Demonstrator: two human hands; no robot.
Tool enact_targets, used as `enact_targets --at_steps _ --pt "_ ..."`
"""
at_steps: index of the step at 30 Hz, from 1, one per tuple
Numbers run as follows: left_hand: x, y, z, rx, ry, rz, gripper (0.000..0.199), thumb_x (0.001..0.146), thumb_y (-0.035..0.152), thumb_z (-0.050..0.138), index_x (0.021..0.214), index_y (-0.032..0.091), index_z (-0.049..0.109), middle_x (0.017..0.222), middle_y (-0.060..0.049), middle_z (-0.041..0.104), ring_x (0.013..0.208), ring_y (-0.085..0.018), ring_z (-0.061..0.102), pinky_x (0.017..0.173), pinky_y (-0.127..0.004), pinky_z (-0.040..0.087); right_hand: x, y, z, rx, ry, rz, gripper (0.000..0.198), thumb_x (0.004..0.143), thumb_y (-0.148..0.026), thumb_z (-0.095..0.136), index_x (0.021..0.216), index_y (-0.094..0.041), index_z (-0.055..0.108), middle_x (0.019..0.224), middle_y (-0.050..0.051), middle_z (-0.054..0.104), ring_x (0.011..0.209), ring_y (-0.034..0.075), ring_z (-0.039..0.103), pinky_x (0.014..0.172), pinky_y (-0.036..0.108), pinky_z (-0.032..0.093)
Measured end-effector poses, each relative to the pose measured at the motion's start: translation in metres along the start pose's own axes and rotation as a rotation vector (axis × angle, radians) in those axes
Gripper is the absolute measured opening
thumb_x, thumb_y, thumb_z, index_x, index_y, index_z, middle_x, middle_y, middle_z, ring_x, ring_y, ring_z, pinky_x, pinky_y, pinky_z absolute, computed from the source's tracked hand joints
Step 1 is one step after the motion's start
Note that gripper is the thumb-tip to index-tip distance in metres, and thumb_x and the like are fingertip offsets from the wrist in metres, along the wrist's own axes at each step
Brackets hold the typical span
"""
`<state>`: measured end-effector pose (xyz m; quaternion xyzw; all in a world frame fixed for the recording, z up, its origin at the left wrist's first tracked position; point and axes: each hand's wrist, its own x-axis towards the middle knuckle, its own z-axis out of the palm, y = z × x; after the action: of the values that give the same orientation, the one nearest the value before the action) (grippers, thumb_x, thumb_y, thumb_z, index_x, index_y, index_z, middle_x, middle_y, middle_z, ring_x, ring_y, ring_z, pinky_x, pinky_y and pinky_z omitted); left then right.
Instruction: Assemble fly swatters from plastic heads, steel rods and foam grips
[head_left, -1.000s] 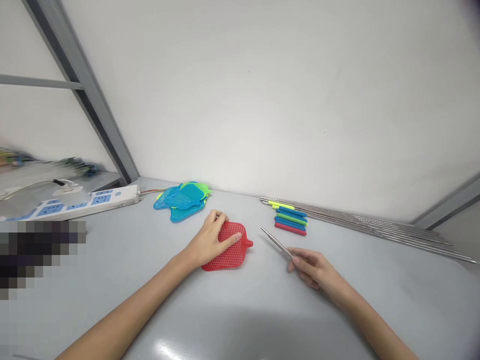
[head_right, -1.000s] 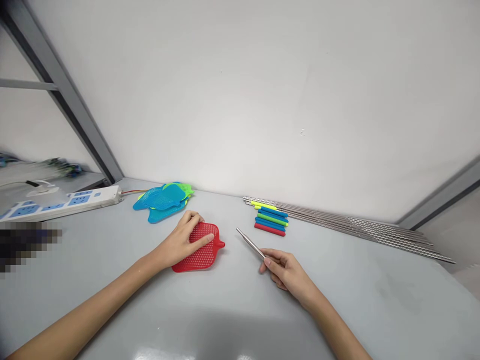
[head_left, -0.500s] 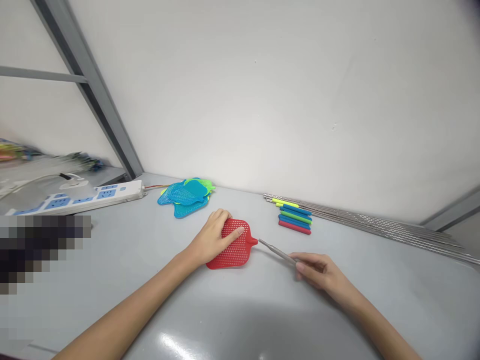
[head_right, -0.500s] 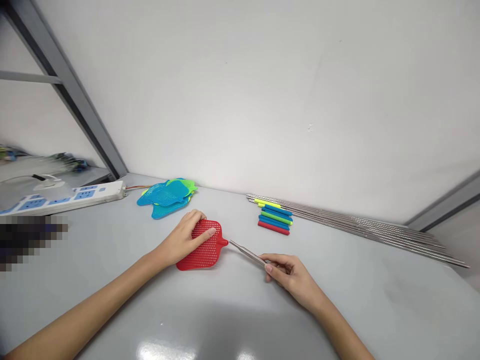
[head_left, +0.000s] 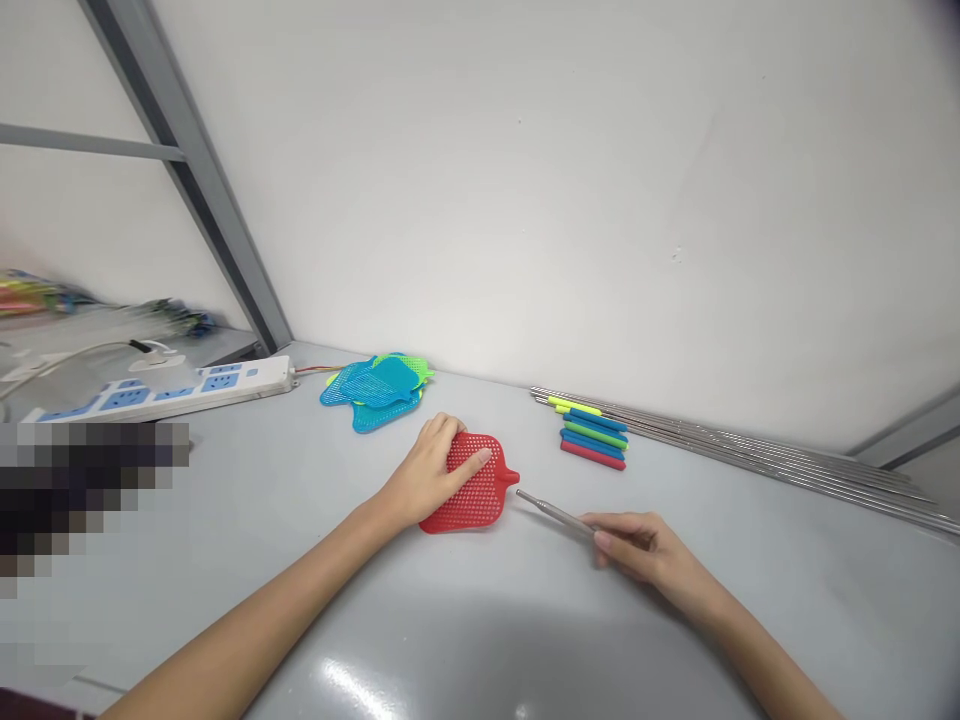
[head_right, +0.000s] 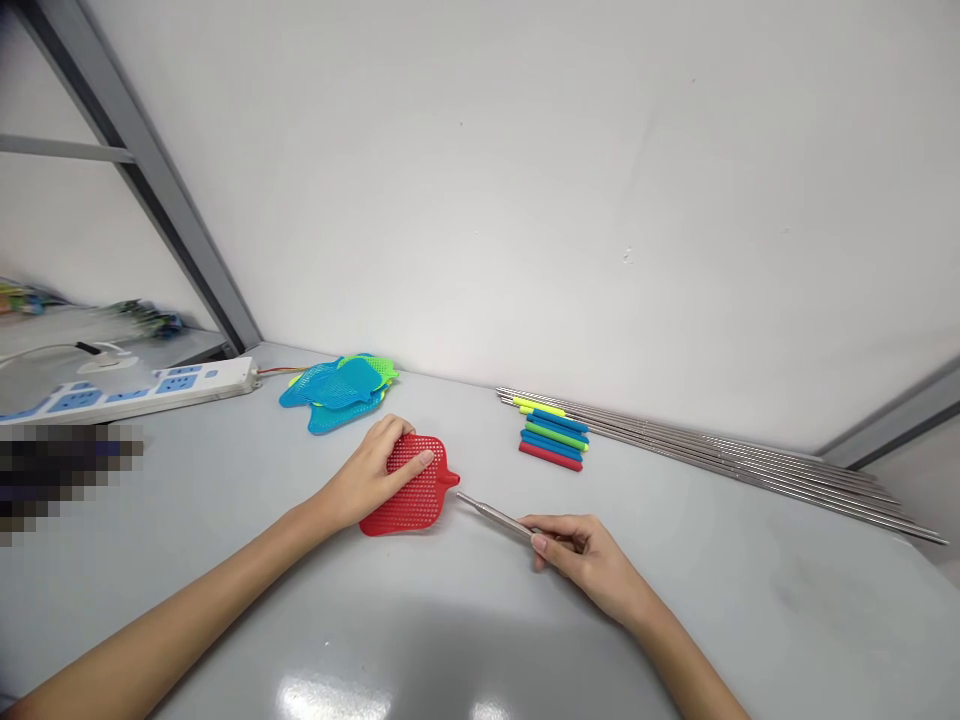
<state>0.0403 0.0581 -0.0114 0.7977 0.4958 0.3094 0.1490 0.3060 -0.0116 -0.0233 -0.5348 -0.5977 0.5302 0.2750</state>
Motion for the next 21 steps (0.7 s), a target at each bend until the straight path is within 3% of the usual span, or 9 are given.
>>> enact_targets --at_steps 6,11,14,17,21 --pt "0.000 0.000 0.000 -0.018 -0.027 -0.012 0.024 0.076 0.044 0.036 0.080 0.020 0.040 0.082 -0.001 0.041 0.082 -0.016 0.041 0.075 -0.031 0.034 0.001 0.001 0.000 0.093 0.004 0.013 0.042 0.071 -0.043 0.048 0.103 -0.017 0.055 0.060 0.001 0.051 0.044 0.006 0.023 0.040 0.022 0.018" --pt "-0.002 0.003 0.002 -0.008 -0.029 -0.001 0.024 0.076 0.043 0.037 0.080 0.020 0.041 0.082 -0.001 0.042 0.082 -0.016 0.041 0.075 -0.031 0.034 0.001 0.000 0.001 0.017 0.004 -0.003 0.040 0.072 -0.043 0.047 0.102 -0.018 0.056 0.061 0.001 0.052 0.045 0.007 0.030 0.043 0.022 0.023" --pt "-0.002 0.004 0.003 -0.016 -0.008 -0.013 0.024 0.075 0.043 0.040 0.080 0.020 0.042 0.083 -0.001 0.041 0.083 -0.016 0.041 0.077 -0.031 0.035 -0.001 -0.004 0.000 -0.073 0.004 -0.056 0.032 0.073 -0.042 0.045 0.079 -0.017 0.064 0.061 0.002 0.053 0.063 0.014 0.045 0.058 0.024 0.033" --pt "-0.003 0.004 0.003 -0.072 0.030 -0.051 0.024 0.071 0.041 0.046 0.083 0.020 0.044 0.091 -0.002 0.039 0.087 -0.016 0.042 0.080 -0.031 0.035 -0.004 -0.008 -0.002 -0.157 -0.026 -0.092 0.036 0.074 -0.043 0.043 0.059 -0.016 0.062 0.060 0.003 0.053 0.076 0.018 0.047 0.066 0.025 0.033" --pt "-0.002 0.003 -0.001 -0.267 0.097 -0.151 0.031 0.068 0.036 0.050 0.096 0.023 0.043 0.104 -0.003 0.036 0.091 -0.016 0.043 0.082 -0.031 0.035 -0.005 -0.009 -0.004 -0.227 -0.048 -0.034 0.037 0.072 -0.046 0.043 0.078 -0.017 0.065 0.055 0.000 0.049 0.056 0.013 0.042 0.052 0.024 0.031"
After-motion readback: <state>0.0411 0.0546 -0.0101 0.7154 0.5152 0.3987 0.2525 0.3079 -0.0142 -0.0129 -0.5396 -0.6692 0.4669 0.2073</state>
